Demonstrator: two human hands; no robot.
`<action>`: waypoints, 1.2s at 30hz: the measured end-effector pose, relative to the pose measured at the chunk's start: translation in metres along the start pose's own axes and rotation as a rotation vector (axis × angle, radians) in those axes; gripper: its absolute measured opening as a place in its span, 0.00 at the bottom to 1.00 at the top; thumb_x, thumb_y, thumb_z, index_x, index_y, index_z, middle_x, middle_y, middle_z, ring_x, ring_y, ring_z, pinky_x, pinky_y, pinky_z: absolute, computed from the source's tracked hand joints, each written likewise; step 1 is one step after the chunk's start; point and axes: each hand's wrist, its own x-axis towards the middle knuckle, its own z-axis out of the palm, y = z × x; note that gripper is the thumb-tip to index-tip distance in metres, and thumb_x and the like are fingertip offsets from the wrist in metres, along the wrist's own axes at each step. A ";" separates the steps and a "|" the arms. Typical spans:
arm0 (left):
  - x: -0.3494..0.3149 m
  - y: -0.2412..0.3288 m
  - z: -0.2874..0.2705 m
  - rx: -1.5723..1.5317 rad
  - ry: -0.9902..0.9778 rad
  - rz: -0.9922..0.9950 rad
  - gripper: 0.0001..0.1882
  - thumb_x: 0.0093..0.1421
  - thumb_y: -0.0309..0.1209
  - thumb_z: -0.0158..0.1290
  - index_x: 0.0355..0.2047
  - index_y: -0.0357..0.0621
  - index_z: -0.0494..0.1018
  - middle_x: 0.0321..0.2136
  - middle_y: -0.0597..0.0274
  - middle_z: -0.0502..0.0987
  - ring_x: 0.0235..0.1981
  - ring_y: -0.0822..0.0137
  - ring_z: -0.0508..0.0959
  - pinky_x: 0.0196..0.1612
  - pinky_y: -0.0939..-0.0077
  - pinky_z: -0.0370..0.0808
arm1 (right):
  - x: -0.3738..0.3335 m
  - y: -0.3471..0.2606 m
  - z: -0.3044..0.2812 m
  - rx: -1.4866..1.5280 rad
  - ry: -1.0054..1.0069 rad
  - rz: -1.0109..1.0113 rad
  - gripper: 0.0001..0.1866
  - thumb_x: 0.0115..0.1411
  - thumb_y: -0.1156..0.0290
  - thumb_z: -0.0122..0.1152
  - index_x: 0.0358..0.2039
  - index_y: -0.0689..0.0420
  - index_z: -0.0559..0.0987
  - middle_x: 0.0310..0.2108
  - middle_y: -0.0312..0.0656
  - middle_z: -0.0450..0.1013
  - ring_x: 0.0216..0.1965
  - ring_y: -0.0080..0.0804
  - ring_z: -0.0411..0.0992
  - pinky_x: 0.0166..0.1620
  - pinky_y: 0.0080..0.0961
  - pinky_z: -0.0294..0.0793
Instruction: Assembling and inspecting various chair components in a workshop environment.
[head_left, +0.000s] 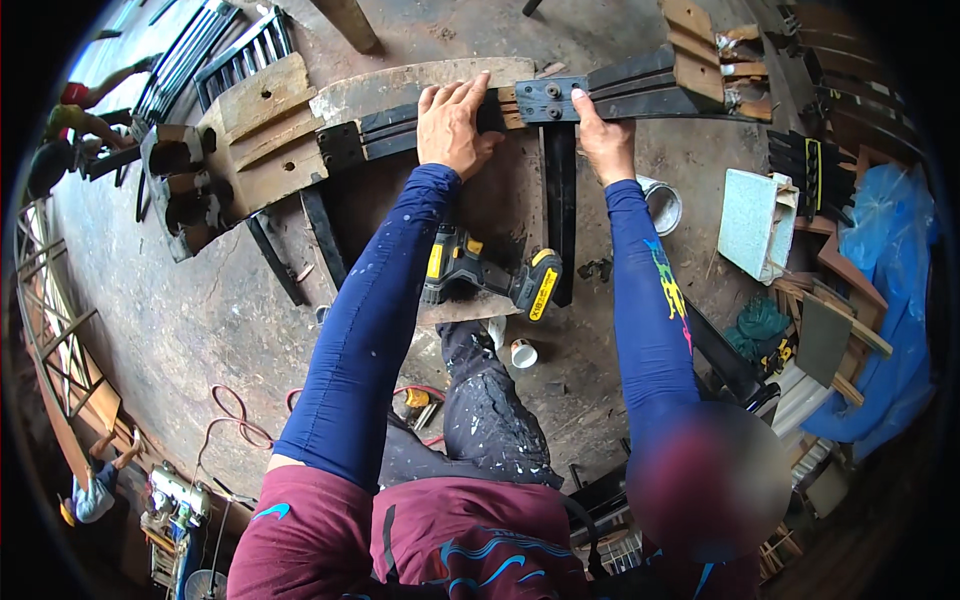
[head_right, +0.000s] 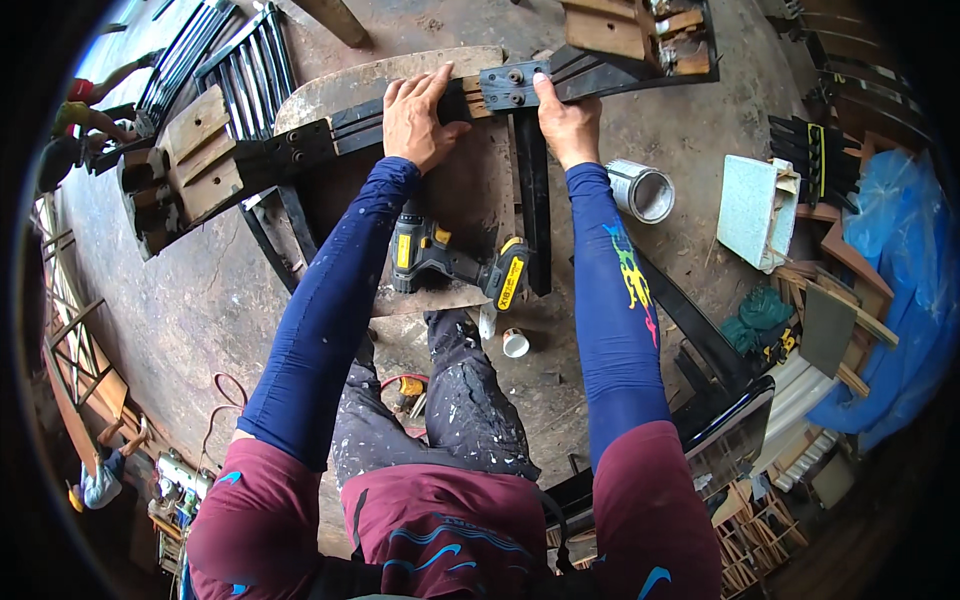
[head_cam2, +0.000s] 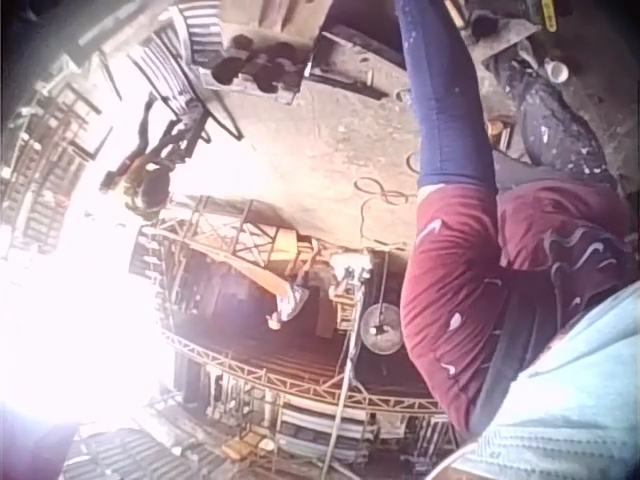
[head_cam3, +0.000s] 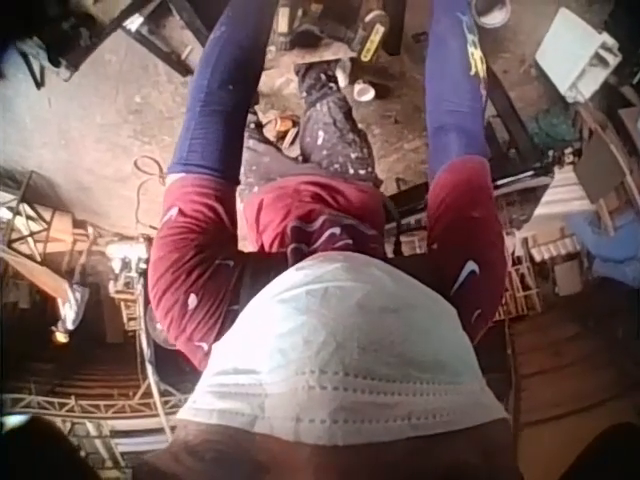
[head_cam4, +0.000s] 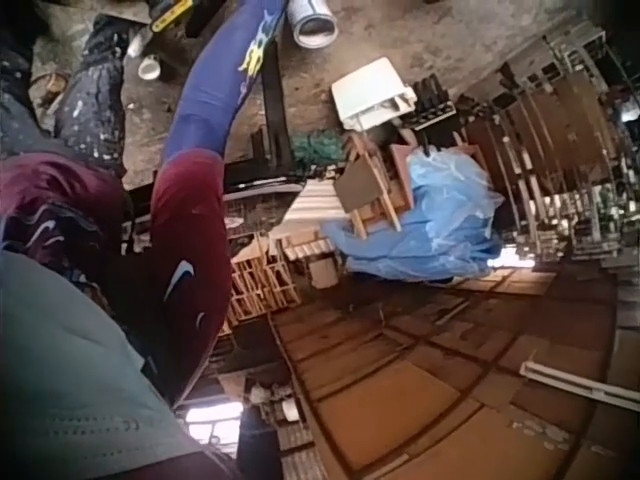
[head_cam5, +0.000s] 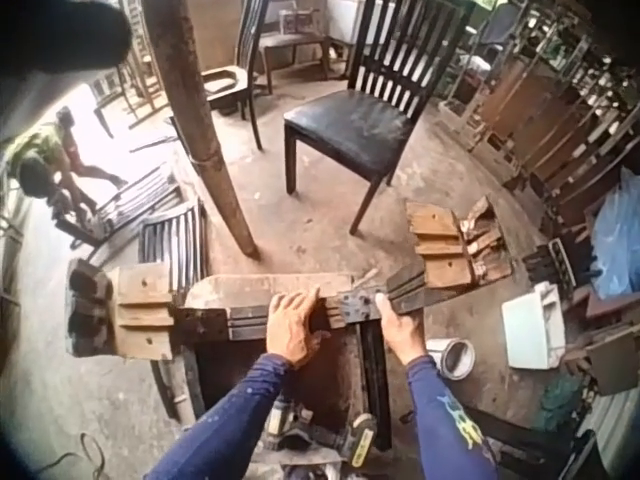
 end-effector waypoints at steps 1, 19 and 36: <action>0.001 -0.002 0.000 0.026 0.025 0.027 0.49 0.46 0.43 0.69 0.68 0.52 0.61 0.59 0.59 0.73 0.62 0.58 0.68 0.68 0.61 0.54 | 0.001 -0.004 0.001 -0.011 -0.011 0.014 0.18 0.58 0.60 0.69 0.39 0.64 0.82 0.39 0.51 0.82 0.41 0.45 0.81 0.46 0.35 0.76; 0.043 -0.003 0.027 -0.487 0.060 0.309 0.38 0.39 0.37 0.70 0.53 0.37 0.75 0.50 0.43 0.78 0.55 0.46 0.75 0.60 0.58 0.71 | -0.072 0.047 -0.062 0.252 -0.584 0.551 0.35 0.62 0.40 0.59 0.57 0.57 0.72 0.53 0.33 0.71 0.55 0.29 0.66 0.55 0.36 0.67; 0.038 -0.028 0.046 -0.237 -0.014 0.209 0.43 0.37 0.48 0.75 0.53 0.40 0.76 0.47 0.47 0.80 0.49 0.50 0.80 0.54 0.62 0.76 | -0.214 0.068 -0.048 -0.504 -0.196 0.186 0.30 0.64 0.46 0.57 0.42 0.66 0.74 0.30 0.67 0.75 0.35 0.66 0.75 0.38 0.54 0.73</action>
